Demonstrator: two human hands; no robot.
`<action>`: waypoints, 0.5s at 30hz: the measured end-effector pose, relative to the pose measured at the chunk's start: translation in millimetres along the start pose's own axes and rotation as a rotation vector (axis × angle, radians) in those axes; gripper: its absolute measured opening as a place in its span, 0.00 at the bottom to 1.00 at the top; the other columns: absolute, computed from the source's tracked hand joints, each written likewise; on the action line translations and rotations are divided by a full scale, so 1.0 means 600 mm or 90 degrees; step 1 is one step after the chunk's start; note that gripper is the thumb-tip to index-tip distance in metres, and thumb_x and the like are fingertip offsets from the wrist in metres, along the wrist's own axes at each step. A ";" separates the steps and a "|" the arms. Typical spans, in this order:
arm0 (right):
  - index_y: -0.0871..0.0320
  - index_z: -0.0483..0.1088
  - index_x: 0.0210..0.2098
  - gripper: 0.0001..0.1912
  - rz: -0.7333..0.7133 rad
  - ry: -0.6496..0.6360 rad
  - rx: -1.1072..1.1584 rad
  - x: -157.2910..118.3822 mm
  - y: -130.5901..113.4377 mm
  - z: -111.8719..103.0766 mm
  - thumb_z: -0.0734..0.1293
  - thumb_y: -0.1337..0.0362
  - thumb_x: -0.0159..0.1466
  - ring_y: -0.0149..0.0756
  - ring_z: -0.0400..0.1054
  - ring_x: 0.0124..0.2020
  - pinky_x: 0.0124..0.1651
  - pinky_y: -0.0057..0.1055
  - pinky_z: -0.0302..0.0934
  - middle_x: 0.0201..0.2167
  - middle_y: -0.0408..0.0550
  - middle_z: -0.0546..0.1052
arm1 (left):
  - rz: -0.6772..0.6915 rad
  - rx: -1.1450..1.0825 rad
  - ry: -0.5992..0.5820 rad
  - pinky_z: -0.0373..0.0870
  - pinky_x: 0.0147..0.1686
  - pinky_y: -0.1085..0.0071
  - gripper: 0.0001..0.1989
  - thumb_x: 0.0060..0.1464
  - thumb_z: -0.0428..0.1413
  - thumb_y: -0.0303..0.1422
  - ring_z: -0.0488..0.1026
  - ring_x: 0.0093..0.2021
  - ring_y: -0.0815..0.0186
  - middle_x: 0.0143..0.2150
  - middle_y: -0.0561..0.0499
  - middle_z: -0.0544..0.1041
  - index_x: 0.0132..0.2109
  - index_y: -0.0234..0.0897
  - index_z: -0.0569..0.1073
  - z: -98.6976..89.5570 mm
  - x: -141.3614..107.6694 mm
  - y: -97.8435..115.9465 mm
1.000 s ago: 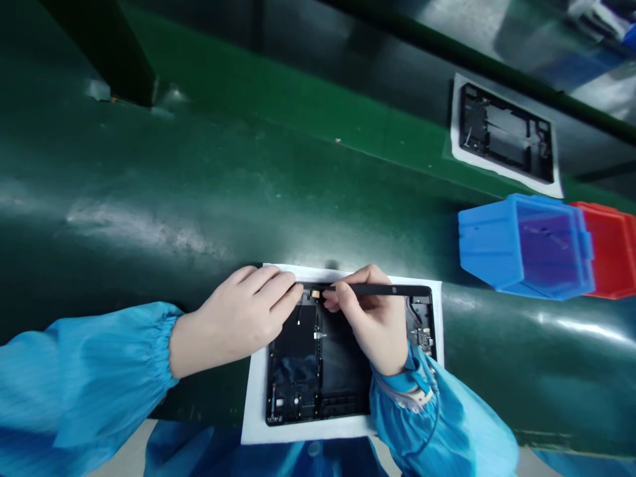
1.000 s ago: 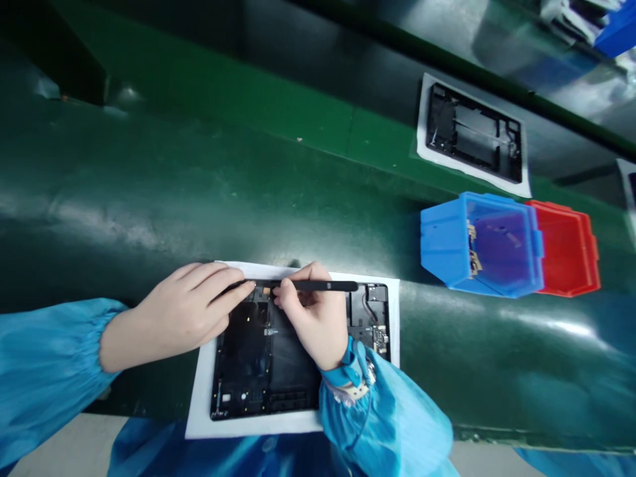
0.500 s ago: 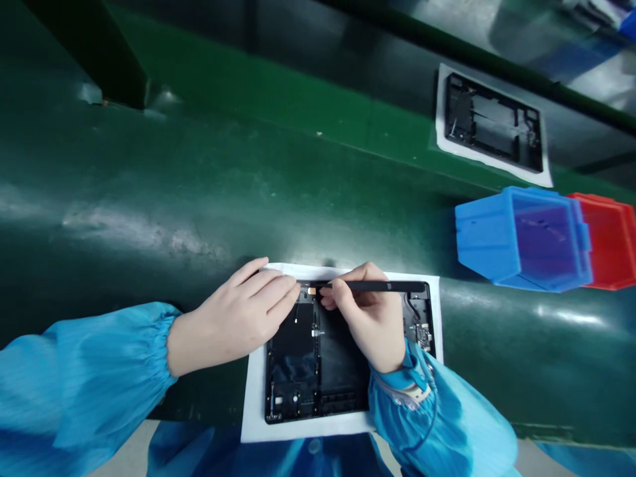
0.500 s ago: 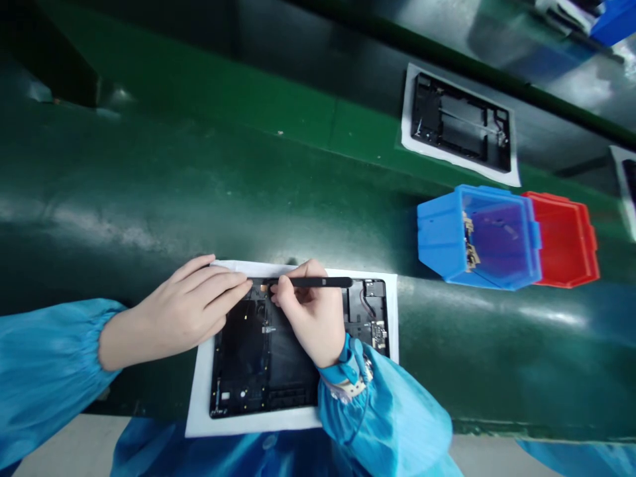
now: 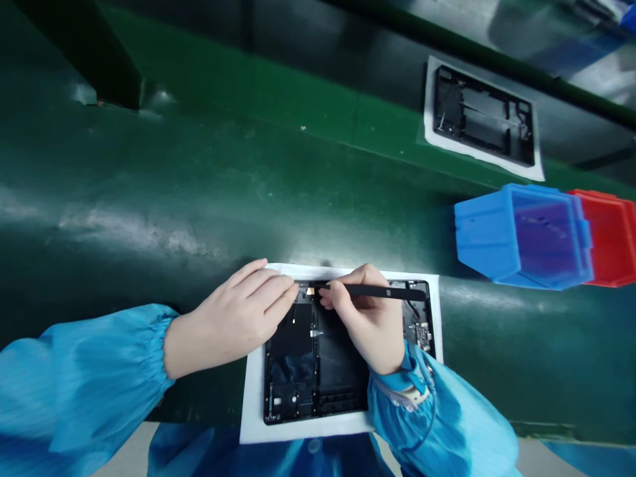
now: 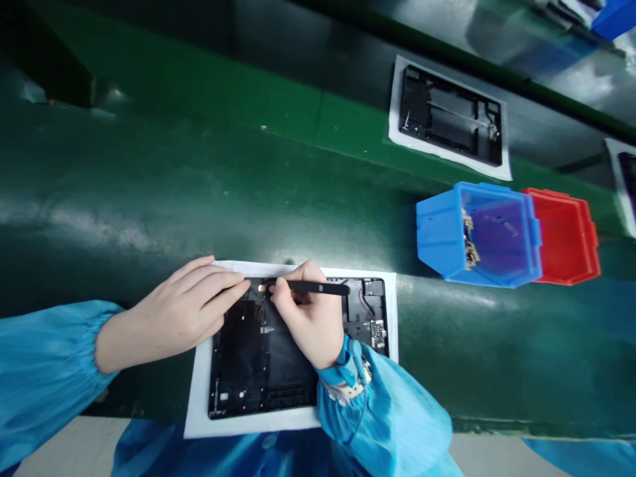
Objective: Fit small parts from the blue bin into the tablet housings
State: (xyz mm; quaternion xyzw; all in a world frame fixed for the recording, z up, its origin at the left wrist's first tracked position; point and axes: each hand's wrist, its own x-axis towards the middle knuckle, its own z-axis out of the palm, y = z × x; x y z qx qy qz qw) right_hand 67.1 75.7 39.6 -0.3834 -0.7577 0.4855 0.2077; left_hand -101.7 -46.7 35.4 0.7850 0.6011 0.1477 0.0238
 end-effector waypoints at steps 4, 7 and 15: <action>0.57 0.67 0.27 0.06 0.003 0.005 0.010 0.000 -0.001 0.002 0.65 0.67 0.61 0.29 0.70 0.24 0.26 0.26 0.66 0.23 0.41 0.70 | 0.000 -0.006 -0.004 0.63 0.56 0.56 0.16 0.56 0.47 0.22 0.69 0.47 0.59 0.46 0.44 0.73 0.51 0.28 0.70 0.001 0.001 0.000; 0.57 0.67 0.26 0.07 0.005 0.011 0.002 0.000 -0.002 0.004 0.65 0.66 0.61 0.30 0.70 0.24 0.26 0.26 0.67 0.23 0.41 0.70 | 0.000 -0.006 0.001 0.63 0.56 0.56 0.16 0.56 0.47 0.22 0.69 0.47 0.59 0.45 0.44 0.73 0.51 0.28 0.70 0.003 0.002 0.000; 0.56 0.64 0.26 0.07 0.017 0.057 0.016 0.001 -0.006 -0.007 0.65 0.64 0.61 0.31 0.70 0.22 0.25 0.28 0.67 0.21 0.41 0.72 | -0.012 0.004 -0.032 0.62 0.55 0.54 0.21 0.54 0.48 0.23 0.68 0.46 0.59 0.45 0.44 0.71 0.55 0.34 0.68 0.003 0.009 0.002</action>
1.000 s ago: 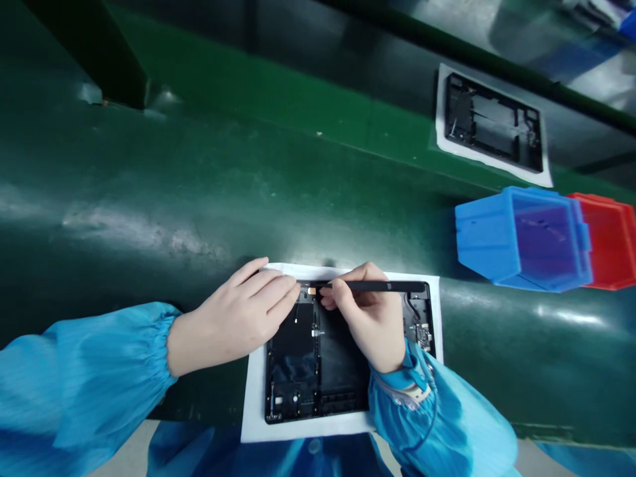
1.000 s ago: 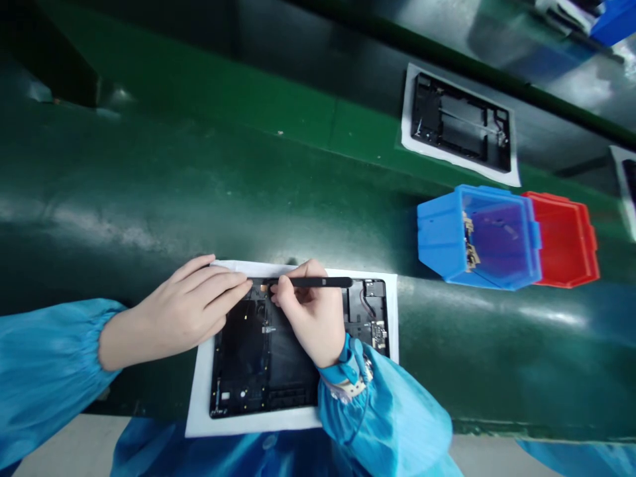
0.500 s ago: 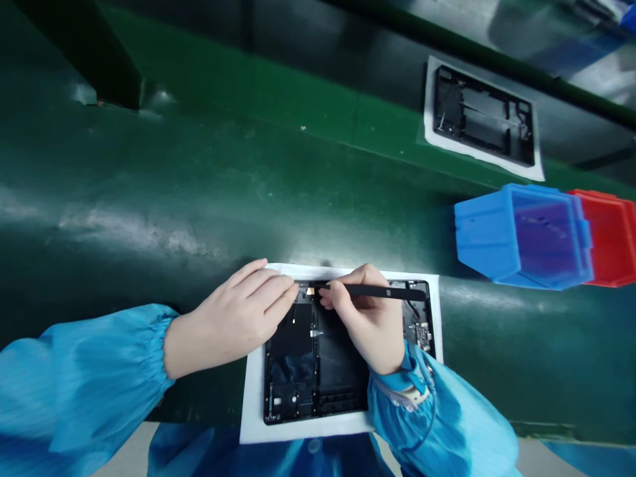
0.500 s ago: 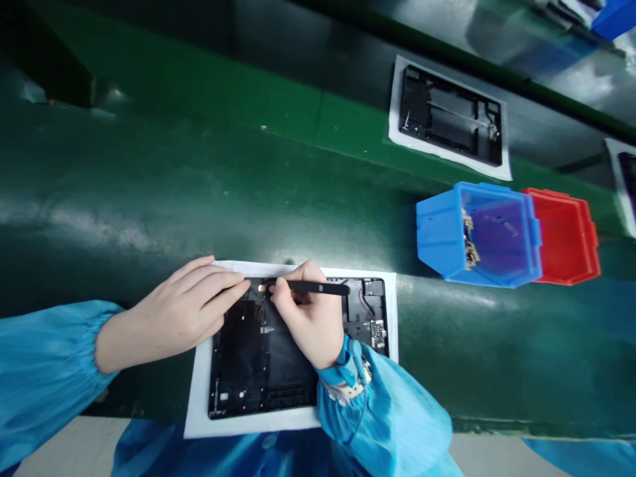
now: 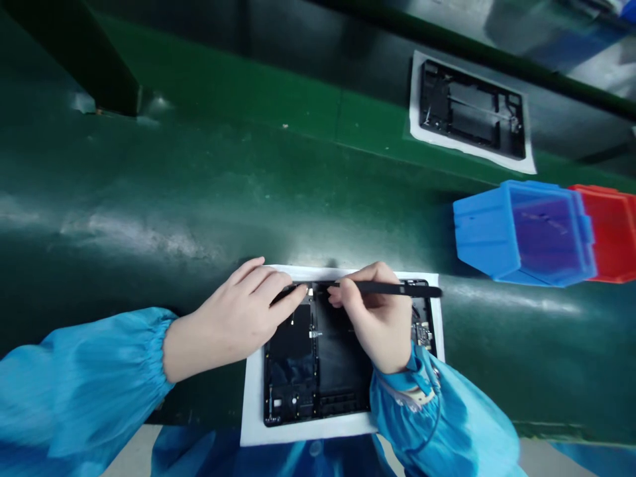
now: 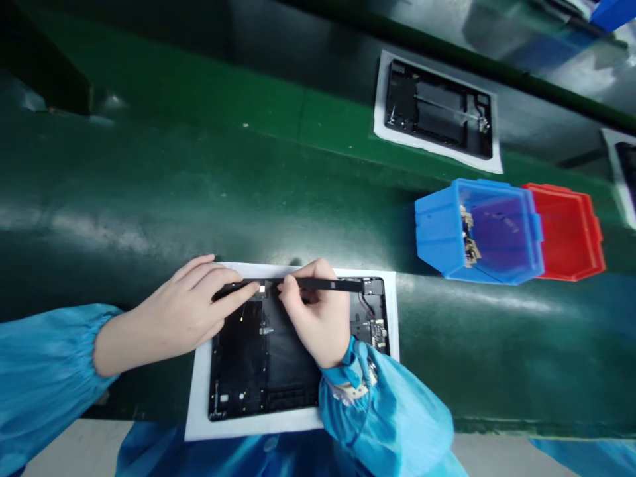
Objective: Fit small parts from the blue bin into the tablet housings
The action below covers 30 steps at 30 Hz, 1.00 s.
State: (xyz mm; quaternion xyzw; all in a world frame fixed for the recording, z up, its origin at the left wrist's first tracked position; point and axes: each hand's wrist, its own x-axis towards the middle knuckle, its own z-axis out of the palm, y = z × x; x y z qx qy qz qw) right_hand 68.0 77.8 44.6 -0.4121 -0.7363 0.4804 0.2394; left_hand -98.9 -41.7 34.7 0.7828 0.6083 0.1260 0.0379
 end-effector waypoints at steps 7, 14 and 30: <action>0.54 0.64 0.35 0.01 -0.106 0.069 0.066 -0.005 0.000 -0.006 0.62 0.63 0.64 0.35 0.71 0.28 0.33 0.34 0.68 0.30 0.45 0.72 | -0.028 0.009 -0.016 0.61 0.54 0.50 0.25 0.52 0.52 0.28 0.69 0.45 0.56 0.44 0.43 0.70 0.58 0.39 0.66 0.005 0.014 0.008; 0.54 0.63 0.32 0.07 -0.299 -0.066 -0.118 -0.009 -0.007 -0.012 0.58 0.71 0.60 0.37 0.67 0.32 0.36 0.34 0.63 0.30 0.47 0.70 | -0.003 -0.014 0.052 0.58 0.54 0.46 0.17 0.57 0.51 0.35 0.68 0.48 0.57 0.47 0.45 0.71 0.54 0.44 0.69 0.000 -0.006 -0.001; 0.55 0.66 0.28 0.04 -0.172 -0.116 -0.296 0.000 0.000 0.002 0.63 0.67 0.60 0.31 0.67 0.22 0.27 0.26 0.59 0.21 0.41 0.72 | -0.002 0.040 0.059 0.45 0.60 0.41 0.18 0.60 0.49 0.38 0.66 0.54 0.55 0.55 0.44 0.72 0.53 0.34 0.70 -0.005 -0.026 -0.004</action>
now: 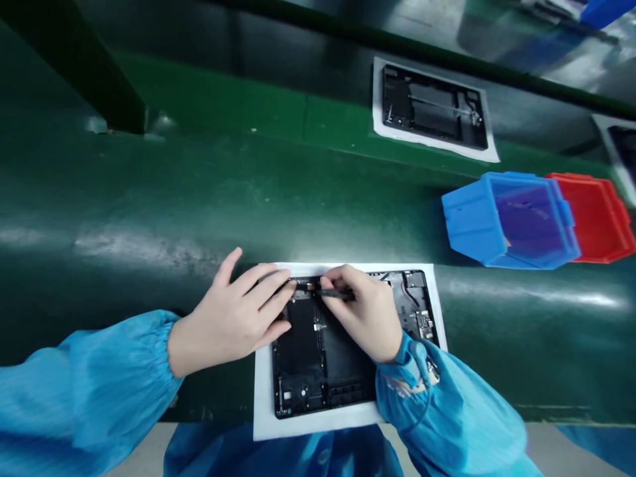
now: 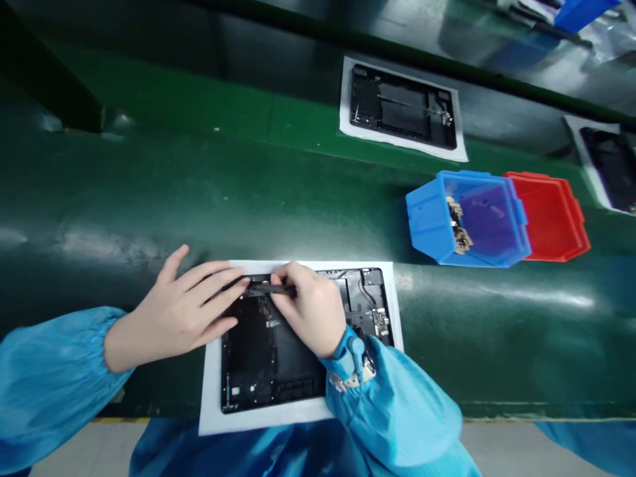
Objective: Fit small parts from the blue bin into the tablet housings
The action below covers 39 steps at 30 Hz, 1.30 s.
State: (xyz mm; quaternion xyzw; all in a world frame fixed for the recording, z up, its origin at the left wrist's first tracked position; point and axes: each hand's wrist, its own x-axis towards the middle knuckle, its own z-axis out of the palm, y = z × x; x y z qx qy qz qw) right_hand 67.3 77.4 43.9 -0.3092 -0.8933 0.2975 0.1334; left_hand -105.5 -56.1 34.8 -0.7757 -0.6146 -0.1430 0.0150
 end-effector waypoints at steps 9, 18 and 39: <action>0.57 0.68 0.26 0.11 -0.353 -0.007 -0.116 -0.001 -0.019 0.007 0.60 0.71 0.63 0.30 0.64 0.19 0.24 0.27 0.58 0.18 0.42 0.71 | -0.055 0.020 -0.030 0.57 0.56 0.48 0.28 0.57 0.50 0.42 0.65 0.54 0.48 0.56 0.35 0.68 0.56 0.23 0.67 0.012 0.002 0.040; 0.61 0.70 0.38 0.12 -0.333 -0.032 -0.095 -0.004 -0.003 -0.003 0.62 0.58 0.65 0.30 0.66 0.20 0.24 0.27 0.60 0.21 0.44 0.74 | 0.018 -0.019 -0.022 0.52 0.58 0.47 0.18 0.61 0.47 0.35 0.67 0.49 0.57 0.53 0.48 0.72 0.55 0.36 0.69 -0.001 0.006 -0.009; 0.56 0.70 0.33 0.16 -0.062 0.008 0.295 0.006 0.013 -0.008 0.57 0.53 0.66 0.34 0.67 0.29 0.33 0.33 0.62 0.27 0.45 0.72 | 0.006 -0.005 -0.051 0.55 0.56 0.45 0.17 0.60 0.49 0.37 0.68 0.48 0.56 0.51 0.45 0.71 0.55 0.40 0.68 -0.001 0.008 -0.002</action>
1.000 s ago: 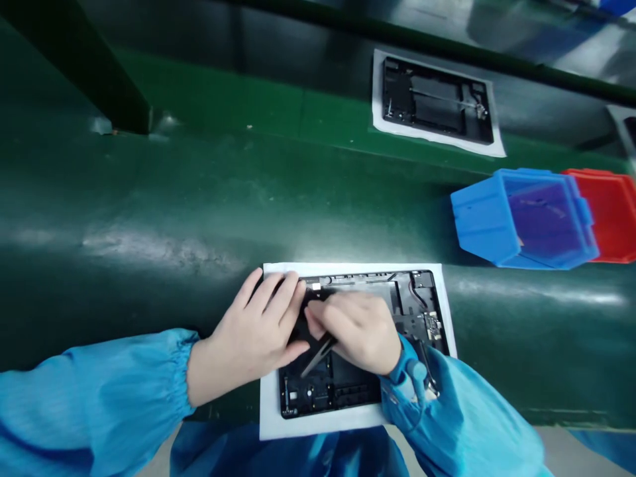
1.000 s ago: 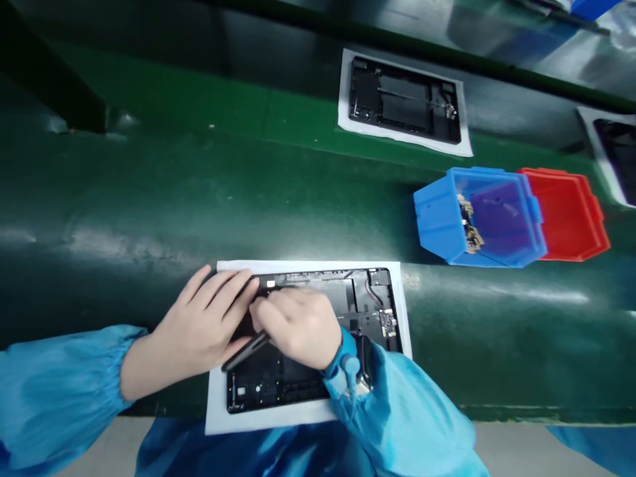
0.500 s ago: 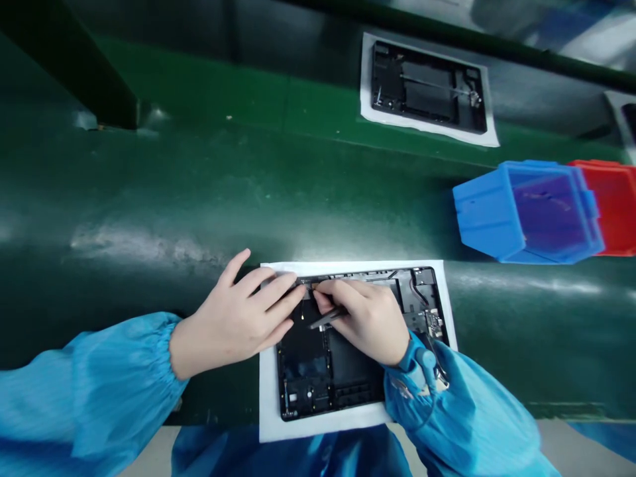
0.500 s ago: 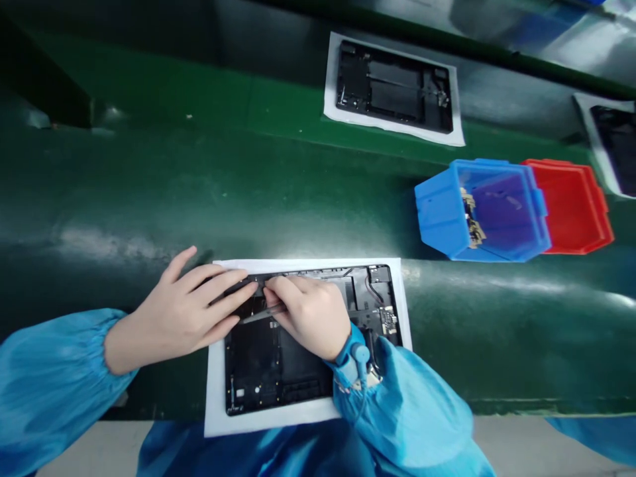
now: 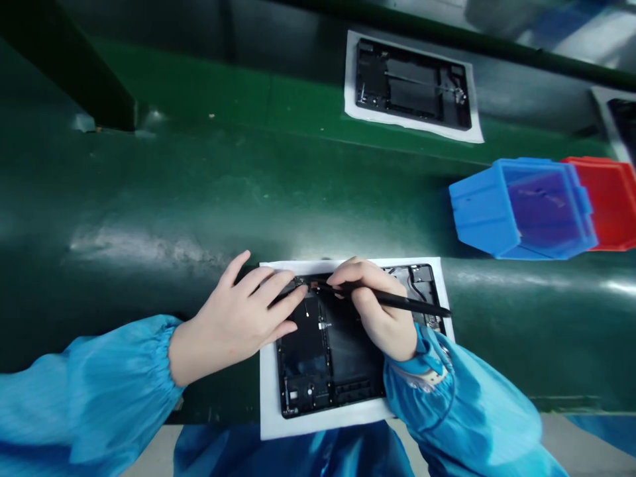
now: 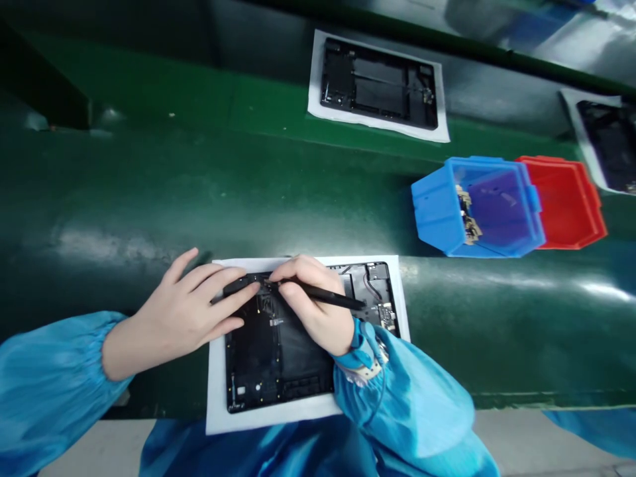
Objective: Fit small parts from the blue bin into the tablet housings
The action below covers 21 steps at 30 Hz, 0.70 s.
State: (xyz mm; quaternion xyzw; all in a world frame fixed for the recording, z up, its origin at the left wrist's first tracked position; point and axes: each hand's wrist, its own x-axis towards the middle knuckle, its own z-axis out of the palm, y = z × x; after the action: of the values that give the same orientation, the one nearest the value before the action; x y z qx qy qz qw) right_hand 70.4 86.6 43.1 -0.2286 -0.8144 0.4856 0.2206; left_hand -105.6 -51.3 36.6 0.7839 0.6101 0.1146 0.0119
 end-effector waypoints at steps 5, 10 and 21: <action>0.56 0.71 0.33 0.02 0.044 -0.008 -0.079 0.007 -0.011 0.007 0.65 0.65 0.60 0.34 0.71 0.32 0.37 0.33 0.65 0.29 0.45 0.76 | -0.004 -0.056 0.024 0.56 0.55 0.42 0.14 0.59 0.51 0.35 0.66 0.52 0.53 0.57 0.44 0.66 0.52 0.42 0.67 0.001 0.001 -0.010; 0.55 0.73 0.37 0.07 0.025 -0.044 -0.116 0.007 -0.012 0.009 0.66 0.69 0.59 0.33 0.73 0.35 0.42 0.31 0.67 0.33 0.44 0.79 | -0.139 -0.288 0.166 0.63 0.54 0.53 0.10 0.55 0.50 0.25 0.65 0.55 0.58 0.54 0.39 0.64 0.45 0.36 0.60 0.004 0.006 -0.038; 0.57 0.73 0.40 0.08 -0.022 -0.070 -0.083 0.004 -0.010 0.017 0.67 0.67 0.60 0.31 0.75 0.35 0.41 0.27 0.68 0.36 0.45 0.80 | -0.219 -0.313 0.380 0.67 0.51 0.60 0.16 0.47 0.50 0.21 0.69 0.48 0.62 0.51 0.45 0.65 0.44 0.39 0.58 0.018 0.019 -0.110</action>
State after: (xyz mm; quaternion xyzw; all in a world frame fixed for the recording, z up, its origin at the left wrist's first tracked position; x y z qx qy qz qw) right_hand 61.7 78.4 44.6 -0.2017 -0.8589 0.4394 0.1687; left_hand -163.7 -22.6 17.7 0.5767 0.6634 0.4751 0.0399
